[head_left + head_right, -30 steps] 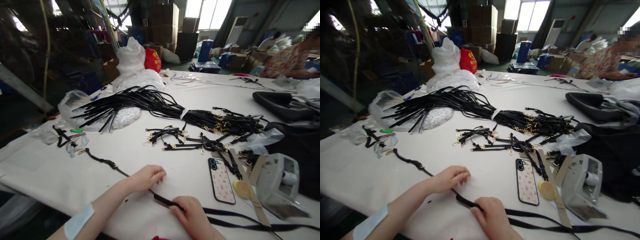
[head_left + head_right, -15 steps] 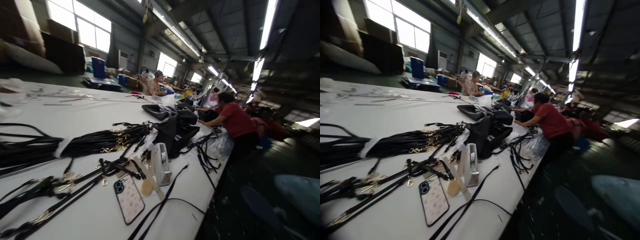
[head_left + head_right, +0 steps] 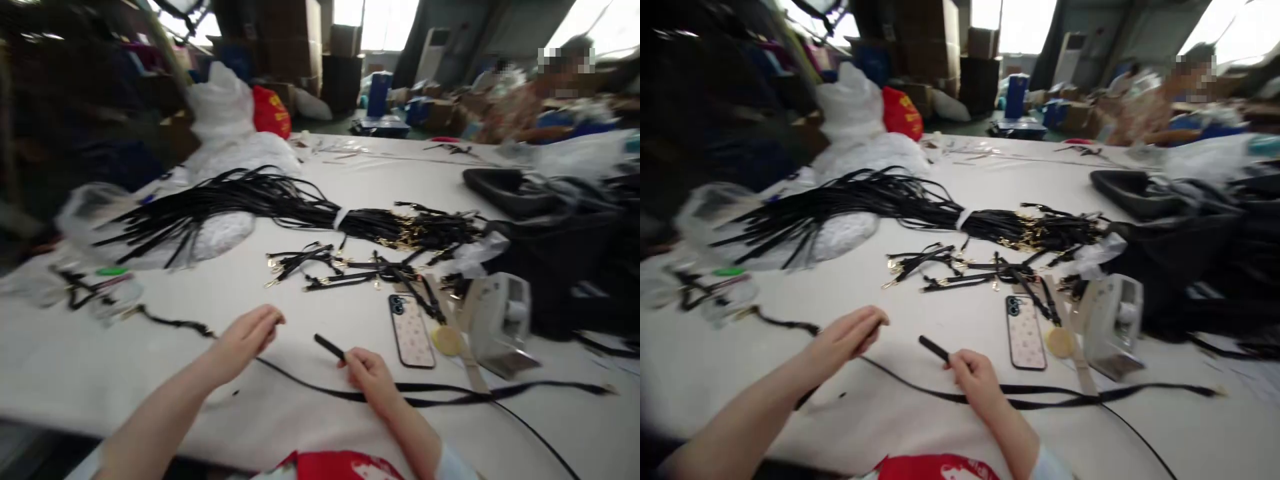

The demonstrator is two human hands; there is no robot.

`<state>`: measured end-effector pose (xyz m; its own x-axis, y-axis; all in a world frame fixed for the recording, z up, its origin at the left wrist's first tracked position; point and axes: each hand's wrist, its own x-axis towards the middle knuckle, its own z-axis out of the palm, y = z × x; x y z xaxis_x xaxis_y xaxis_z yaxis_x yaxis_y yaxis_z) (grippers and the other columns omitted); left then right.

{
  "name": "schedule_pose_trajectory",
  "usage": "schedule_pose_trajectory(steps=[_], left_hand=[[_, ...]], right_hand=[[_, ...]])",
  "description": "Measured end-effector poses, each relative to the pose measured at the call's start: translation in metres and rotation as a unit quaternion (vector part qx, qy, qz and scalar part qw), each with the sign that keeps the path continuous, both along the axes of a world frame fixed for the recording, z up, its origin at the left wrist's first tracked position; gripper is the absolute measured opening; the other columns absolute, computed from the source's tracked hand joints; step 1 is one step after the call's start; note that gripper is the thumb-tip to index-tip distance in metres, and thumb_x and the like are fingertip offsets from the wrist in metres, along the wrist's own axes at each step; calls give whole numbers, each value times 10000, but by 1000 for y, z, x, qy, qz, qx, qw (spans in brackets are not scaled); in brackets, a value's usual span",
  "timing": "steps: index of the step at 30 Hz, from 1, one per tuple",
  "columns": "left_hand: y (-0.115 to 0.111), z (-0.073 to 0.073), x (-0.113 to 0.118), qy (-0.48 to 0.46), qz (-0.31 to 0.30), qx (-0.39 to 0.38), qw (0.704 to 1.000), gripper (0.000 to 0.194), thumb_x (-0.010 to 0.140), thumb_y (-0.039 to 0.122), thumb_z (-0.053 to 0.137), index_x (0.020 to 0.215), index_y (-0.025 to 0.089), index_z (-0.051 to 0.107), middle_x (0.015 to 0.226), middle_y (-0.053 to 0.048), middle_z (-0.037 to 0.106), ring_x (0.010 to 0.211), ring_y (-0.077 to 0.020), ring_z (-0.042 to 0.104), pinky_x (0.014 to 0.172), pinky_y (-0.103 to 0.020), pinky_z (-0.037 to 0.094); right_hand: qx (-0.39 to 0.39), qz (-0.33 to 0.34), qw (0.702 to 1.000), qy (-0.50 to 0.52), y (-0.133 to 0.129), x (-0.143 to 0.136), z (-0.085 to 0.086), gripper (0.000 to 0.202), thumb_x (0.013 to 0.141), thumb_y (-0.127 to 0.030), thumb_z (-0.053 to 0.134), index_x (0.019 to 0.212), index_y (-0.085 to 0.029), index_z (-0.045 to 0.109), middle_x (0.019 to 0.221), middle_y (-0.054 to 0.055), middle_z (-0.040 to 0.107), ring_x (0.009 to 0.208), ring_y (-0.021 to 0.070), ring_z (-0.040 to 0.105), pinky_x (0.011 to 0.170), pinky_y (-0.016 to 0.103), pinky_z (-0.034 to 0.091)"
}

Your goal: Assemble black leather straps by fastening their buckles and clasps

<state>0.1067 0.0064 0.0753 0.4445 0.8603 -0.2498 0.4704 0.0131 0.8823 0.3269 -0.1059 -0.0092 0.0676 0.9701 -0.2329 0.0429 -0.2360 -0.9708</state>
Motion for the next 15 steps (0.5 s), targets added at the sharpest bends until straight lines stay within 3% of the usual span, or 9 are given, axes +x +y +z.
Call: schedule_pose_trajectory(steps=[3, 6, 10, 15], left_hand=[[-22, 0, -16, -68, -25, -127, 989, 470, 924, 574, 408, 811, 143, 557, 492, 67, 389, 425, -66, 317, 411, -184, 267], [-30, -10, -4, -144, -50, -194, 969, 502, 906, 609, 391, 723, 157, 511, 433, 81, 324, 389, -67, 266, 391, -196, 217], [-30, -19, 12, -183, -94, -214, 955, 535, 911, 640, 351, 658, 180, 453, 415, 76, 333, 364, -69, 254, 369, -202, 221], [-29, -19, 28, -148, -157, -158, 964, 543, 905, 652, 376, 620, 190, 402, 444, 57, 393, 401, -76, 338, 418, -209, 272]], right_hand=[[-31, 11, 996, 85, 3, 9, -7, 486, 843, -601, 564, 764, -141, 701, 455, -60, 404, 429, 82, 315, 438, 221, 262], [-29, 33, 993, 108, -2, 12, -7, 474, 841, -593, 581, 771, -142, 707, 440, -67, 364, 452, 93, 340, 468, 230, 316], [-24, 75, 992, 96, -5, 11, -1, 474, 859, -577, 569, 766, -139, 721, 437, -71, 344, 457, 92, 328, 511, 248, 350], [-14, 111, 990, 91, -3, 13, 0, 476, 884, -565, 535, 778, -139, 718, 460, -60, 374, 461, 92, 315, 487, 242, 308]])
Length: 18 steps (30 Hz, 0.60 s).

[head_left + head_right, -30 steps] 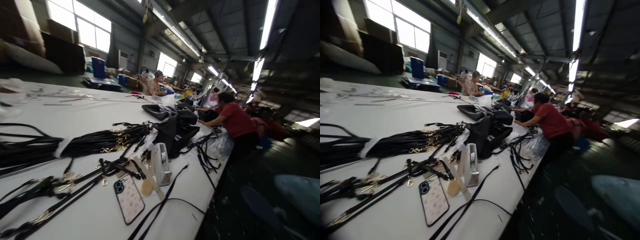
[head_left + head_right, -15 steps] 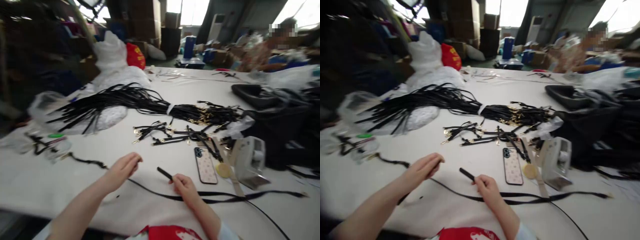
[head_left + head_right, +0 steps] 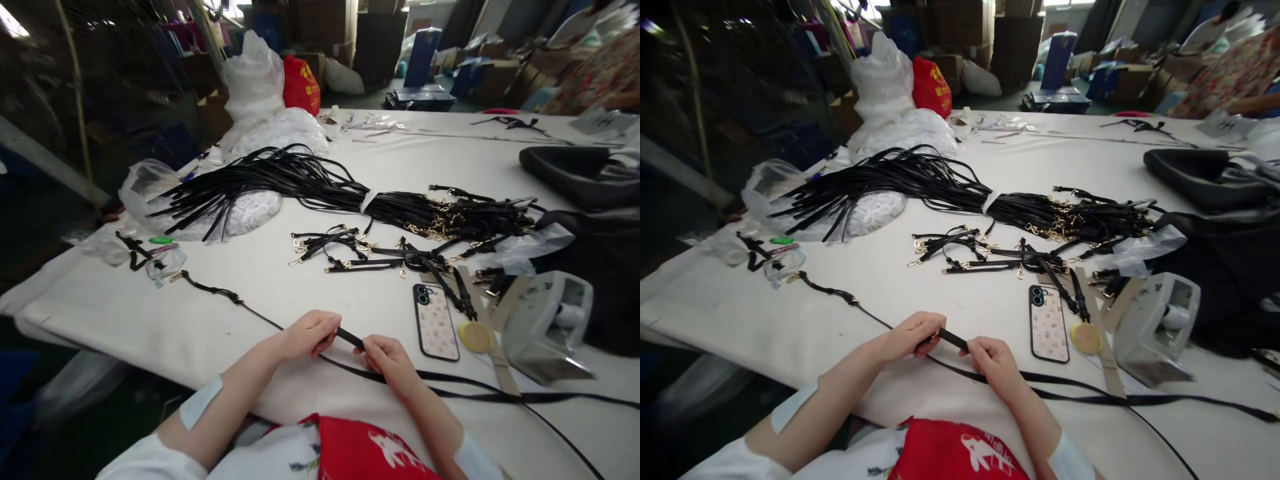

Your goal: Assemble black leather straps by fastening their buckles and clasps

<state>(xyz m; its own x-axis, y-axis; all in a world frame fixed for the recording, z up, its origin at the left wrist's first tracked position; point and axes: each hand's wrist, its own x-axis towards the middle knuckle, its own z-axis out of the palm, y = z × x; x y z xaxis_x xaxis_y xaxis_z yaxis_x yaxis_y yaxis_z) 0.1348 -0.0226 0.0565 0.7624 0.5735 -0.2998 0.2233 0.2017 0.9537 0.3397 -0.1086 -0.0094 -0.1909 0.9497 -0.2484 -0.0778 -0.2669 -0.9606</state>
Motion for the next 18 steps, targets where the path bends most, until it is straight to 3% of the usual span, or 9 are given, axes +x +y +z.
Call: schedule_pose_trajectory(steps=[3, 7, 10, 12, 14, 16, 18], left_hand=[[-5, -2, 16, 30, -11, 73, 997, 552, 933, 633, 302, 618, 191, 400, 477, 47, 414, 445, -87, 353, 462, -222, 301], [-20, -10, 37, 91, -34, 218, 971, 473, 948, 550, 351, 691, 179, 495, 623, 15, 522, 576, -120, 453, 567, -244, 366], [-29, -15, 43, 127, -38, 265, 955, 412, 975, 462, 314, 765, 186, 535, 736, -6, 594, 668, -142, 520, 643, -257, 399], [-30, -15, 43, 164, -23, 283, 945, 388, 949, 477, 363, 731, 195, 517, 686, 7, 576, 626, -144, 505, 601, -256, 376], [-28, -13, 41, 213, -10, 304, 929, 381, 906, 498, 429, 672, 202, 482, 606, 20, 540, 563, -142, 475, 547, -255, 330], [-27, -11, 42, 255, -21, 322, 912, 342, 880, 464, 471, 660, 202, 485, 591, 13, 556, 552, -152, 494, 539, -260, 312], [-30, -11, 46, 272, -55, 332, 902, 216, 833, 375, 532, 708, 198, 538, 658, -20, 625, 608, -183, 561, 566, -272, 337]], right_hand=[[17, 1, 1000, 7, 1, 1, -2, 460, 891, -556, 527, 767, -147, 696, 457, -68, 364, 445, 87, 302, 471, 236, 293], [25, 2, 1000, -6, 2, -1, -4, 472, 881, -583, 516, 700, -167, 645, 461, -70, 370, 440, 87, 312, 473, 233, 321], [30, -9, 999, -32, 1, 0, 0, 502, 887, -595, 483, 617, -182, 579, 468, -57, 395, 444, 94, 345, 463, 231, 338], [40, -43, 997, -56, -1, 1, 7, 456, 908, -576, 451, 744, -184, 615, 556, -32, 491, 506, 113, 431, 522, 242, 409], [98, -80, 988, -88, -4, 2, 18, 429, 926, -550, 430, 1051, -184, 616, 838, 35, 628, 706, 150, 561, 704, 288, 494], [196, -83, 968, -130, -7, -1, 29, 519, 926, -530, 440, 1311, -186, 492, 1168, 106, 603, 990, 201, 589, 918, 358, 477], [283, -53, 938, -192, -10, -6, 37, 602, 898, -510, 509, 1398, -186, 431, 1340, 140, 527, 1189, 248, 522, 1035, 416, 419]])
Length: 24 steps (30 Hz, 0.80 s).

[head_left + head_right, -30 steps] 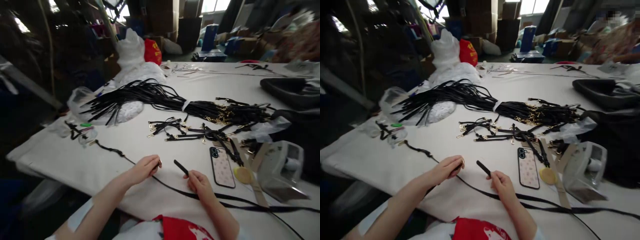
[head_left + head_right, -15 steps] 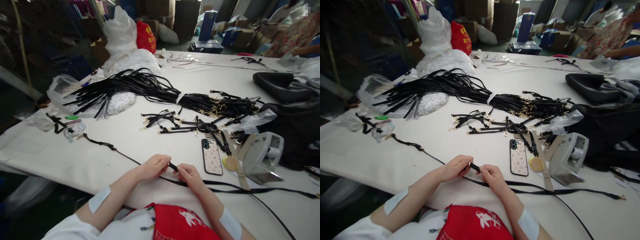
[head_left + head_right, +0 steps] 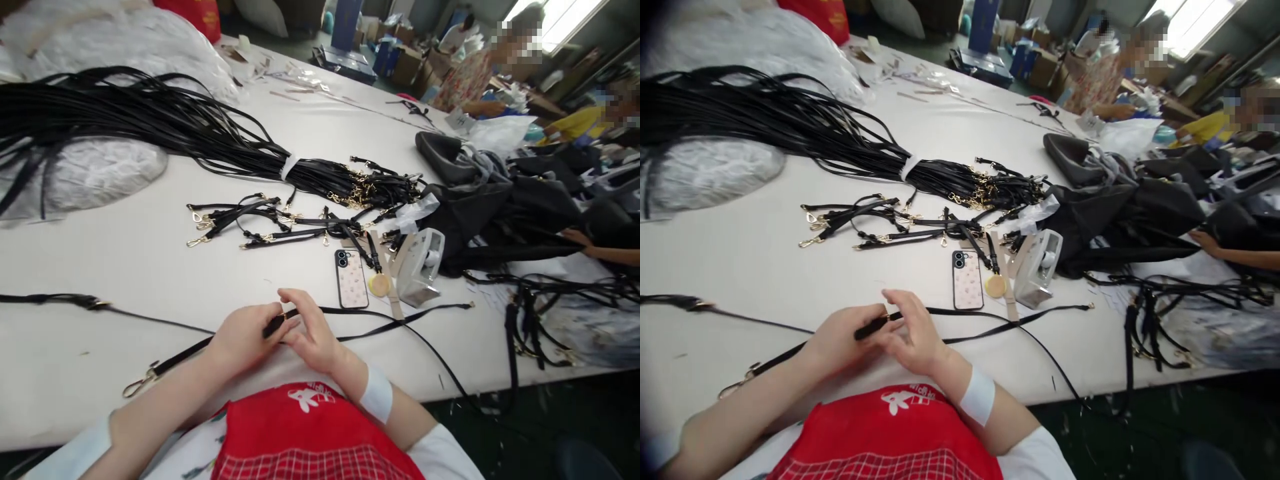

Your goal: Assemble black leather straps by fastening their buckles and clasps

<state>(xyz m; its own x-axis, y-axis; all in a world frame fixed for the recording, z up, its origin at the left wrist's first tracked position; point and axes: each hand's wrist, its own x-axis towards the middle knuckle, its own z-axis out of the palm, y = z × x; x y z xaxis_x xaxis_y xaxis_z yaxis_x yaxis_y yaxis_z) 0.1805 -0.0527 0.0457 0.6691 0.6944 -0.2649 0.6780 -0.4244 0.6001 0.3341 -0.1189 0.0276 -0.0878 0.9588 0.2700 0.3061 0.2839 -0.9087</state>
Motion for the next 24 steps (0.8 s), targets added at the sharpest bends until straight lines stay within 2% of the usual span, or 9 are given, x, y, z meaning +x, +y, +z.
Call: schedule_pose_trajectory(steps=[3, 5, 9, 11, 13, 15, 20, 22, 24], left_hand=[[-7, -1, 8, -8, -29, -5, 1000, 80, 787, 251, 545, 772, 183, 584, 773, -79, 681, 702, -226, 614, 617, -296, 382], [-8, 1, 11, -36, -26, -7, 999, 123, 837, 269, 499, 780, 184, 568, 774, -79, 671, 688, -219, 600, 615, -299, 382], [1, 17, 5, -77, -17, -31, 996, 127, 863, 291, 454, 778, 205, 494, 729, -23, 606, 648, -188, 538, 592, -281, 362], [6, 24, 0, -94, -14, -48, 994, 71, 825, 207, 431, 766, 208, 469, 739, -12, 590, 675, -181, 532, 617, -276, 374], [10, 28, -3, -104, -9, -59, 993, 94, 816, 168, 400, 760, 207, 464, 748, -9, 585, 697, -179, 533, 642, -276, 382], [12, 27, -3, -105, -2, -60, 993, 124, 846, 183, 385, 769, 207, 480, 751, -10, 588, 700, -177, 533, 647, -276, 383], [10, 20, 1, -106, -5, -49, 993, 168, 894, 238, 411, 766, 206, 516, 734, -8, 601, 662, -166, 530, 623, -269, 373], [10, 18, 1, -106, 6, -52, 993, 168, 894, 242, 421, 769, 203, 526, 740, -14, 611, 662, -167, 533, 621, -272, 374], [11, 16, 0, -116, 35, -63, 991, 130, 888, 244, 437, 845, 200, 552, 766, -21, 628, 679, -172, 543, 629, -274, 385]], right_hand=[[44, -3, 997, -64, -3, -5, 4, 456, 930, -379, 508, 1355, -212, 513, 1333, 125, 567, 1233, 242, 509, 1055, 423, 415], [35, -60, 997, -28, -3, -4, 2, 351, 990, -308, 387, 1252, -222, 604, 1241, 103, 639, 1174, 215, 561, 1030, 408, 436], [-54, -238, 961, 127, -1, 10, -8, 440, 1018, -416, 303, 1008, -192, 682, 993, 80, 714, 953, 200, 656, 882, 370, 511], [-95, -276, 937, 190, 0, 15, -13, 469, 998, -491, 326, 941, -181, 673, 858, 60, 711, 805, 187, 673, 759, 332, 534], [-117, -274, 930, 217, 0, 18, -17, 481, 980, -529, 350, 920, -175, 670, 780, 45, 695, 693, 172, 664, 668, 304, 528], [-120, -254, 937, 205, -1, 19, -16, 439, 963, -520, 410, 920, -173, 676, 745, 35, 687, 613, 156, 639, 616, 289, 517], [-122, -158, 976, 91, -1, 17, -5, 251, 882, -410, 610, 899, -184, 719, 792, 49, 713, 660, 172, 660, 638, 293, 549], [-119, -165, 976, 81, -1, 17, -3, 264, 903, -404, 579, 897, -184, 725, 791, 55, 728, 666, 176, 677, 648, 298, 562], [-123, -210, 965, 100, -2, 19, -4, 299, 921, -422, 549, 913, -174, 717, 729, 50, 734, 640, 179, 690, 645, 304, 573]])
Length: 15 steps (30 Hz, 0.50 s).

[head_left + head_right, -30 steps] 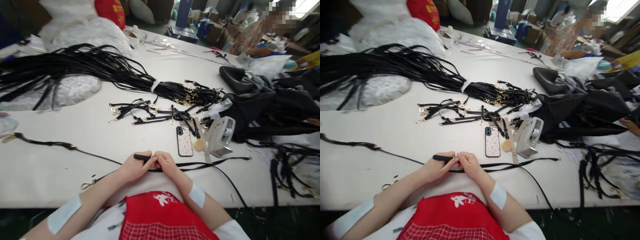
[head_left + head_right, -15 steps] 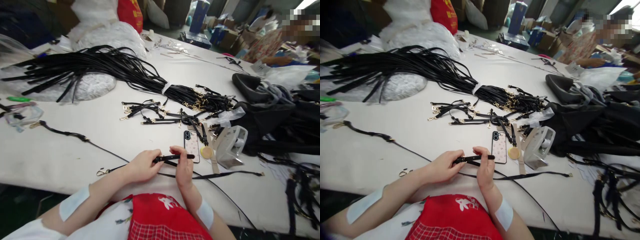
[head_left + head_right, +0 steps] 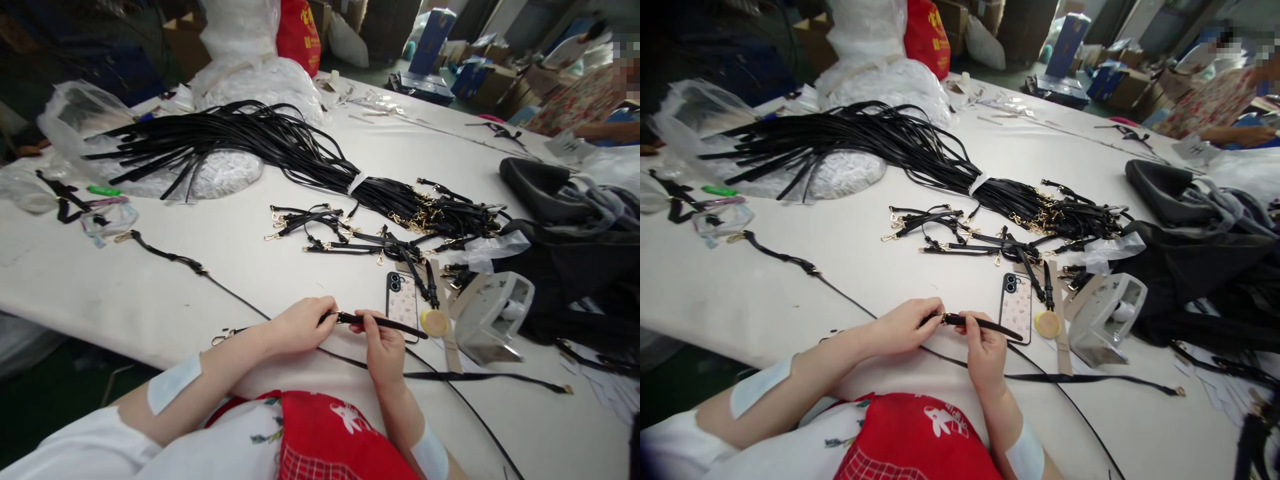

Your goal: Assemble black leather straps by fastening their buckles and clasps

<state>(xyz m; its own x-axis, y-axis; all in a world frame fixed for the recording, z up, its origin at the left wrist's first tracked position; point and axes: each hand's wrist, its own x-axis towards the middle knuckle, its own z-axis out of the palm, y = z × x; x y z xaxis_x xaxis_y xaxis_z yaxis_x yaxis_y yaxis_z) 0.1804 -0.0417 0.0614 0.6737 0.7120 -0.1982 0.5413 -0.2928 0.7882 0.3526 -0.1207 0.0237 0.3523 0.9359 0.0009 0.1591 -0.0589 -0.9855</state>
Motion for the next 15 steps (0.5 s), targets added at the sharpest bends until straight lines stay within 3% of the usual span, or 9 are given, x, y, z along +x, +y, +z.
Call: schedule_pose_trajectory(steps=[5, 15], left_hand=[[1, -7, 0, -40, 39, -42, 998, 278, 900, 282, 456, 1157, 196, 518, 695, 14, 623, 660, -171, 541, 654, -274, 405], [-3, -10, 7, -24, 82, -28, 996, 312, 822, 203, 513, 1132, 199, 549, 627, 38, 581, 594, -152, 517, 596, -255, 368]], right_hand=[[-15, -59, 994, 94, 0, 3, -6, 364, 903, -493, 560, 924, -147, 672, 631, 49, 734, 562, 201, 701, 574, 323, 586], [-20, -37, 993, 109, -2, -1, -6, 353, 914, -482, 554, 930, -149, 667, 661, 61, 747, 600, 213, 717, 593, 335, 600]])
